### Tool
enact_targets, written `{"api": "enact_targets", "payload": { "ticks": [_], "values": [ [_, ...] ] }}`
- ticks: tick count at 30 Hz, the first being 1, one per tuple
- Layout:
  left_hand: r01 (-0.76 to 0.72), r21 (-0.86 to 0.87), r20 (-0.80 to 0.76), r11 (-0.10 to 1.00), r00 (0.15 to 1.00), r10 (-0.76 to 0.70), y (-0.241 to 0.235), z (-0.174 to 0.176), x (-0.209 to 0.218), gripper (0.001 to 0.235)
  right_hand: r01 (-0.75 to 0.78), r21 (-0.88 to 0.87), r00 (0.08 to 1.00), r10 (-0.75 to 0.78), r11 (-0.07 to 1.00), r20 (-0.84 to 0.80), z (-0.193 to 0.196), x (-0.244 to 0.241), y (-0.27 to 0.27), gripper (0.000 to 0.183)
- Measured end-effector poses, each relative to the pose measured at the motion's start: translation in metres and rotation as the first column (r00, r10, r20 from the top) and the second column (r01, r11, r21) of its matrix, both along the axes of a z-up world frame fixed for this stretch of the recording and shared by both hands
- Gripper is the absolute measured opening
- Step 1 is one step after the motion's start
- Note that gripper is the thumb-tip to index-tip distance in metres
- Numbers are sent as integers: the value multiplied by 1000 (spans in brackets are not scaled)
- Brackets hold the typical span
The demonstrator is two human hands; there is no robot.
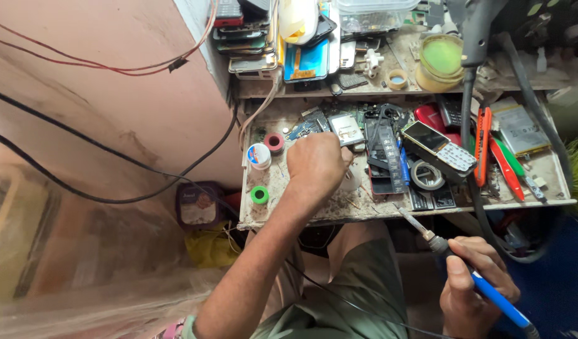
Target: The person sits on the floor and uses a soldering iron to work on a small green circuit board. They apply flux from a white bottle and use tweezers to manipulate components on the board. The person also uses a utility knife to scrape the board surface.
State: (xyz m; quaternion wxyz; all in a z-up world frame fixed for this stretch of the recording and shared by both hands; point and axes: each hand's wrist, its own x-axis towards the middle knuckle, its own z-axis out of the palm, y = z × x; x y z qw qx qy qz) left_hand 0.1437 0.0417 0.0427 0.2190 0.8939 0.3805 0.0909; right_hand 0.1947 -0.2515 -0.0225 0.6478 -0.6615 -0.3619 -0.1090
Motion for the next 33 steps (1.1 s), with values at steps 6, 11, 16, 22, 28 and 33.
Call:
{"api": "enact_targets", "payload": {
  "ticks": [6, 11, 16, 22, 28, 33],
  "values": [
    [-62, -69, 24, 996, 998, 64, 3, 6, -3, 37, 9, 5, 1000, -9, 1000, -2, 3, 1, -2, 24],
    [-117, -263, 28, 958, 991, 129, 15, 13, -16, 40, -4, 6, 1000, 5, 1000, -24, 8, 4, -2, 23],
    [123, -602, 452, 789, 867, 210, 22, 14, -52, 27, -44, -10, 997, 43, 999, -69, 11, 3, 3, 24],
    [441, -736, 662, 514, 625, 413, 7, 13, -105, 13, -115, -53, 988, 109, 992, -106, 11, 0, 28, 25],
    [491, -715, 698, 498, 538, 472, -9, 3, -133, 38, -215, -116, 975, 206, 970, -81, 16, -4, 55, 23],
    [445, -605, 768, 661, 545, 336, -22, -17, -148, 30, -283, -186, 959, 274, 941, -72, 17, -6, 72, 21]
  ]
}}
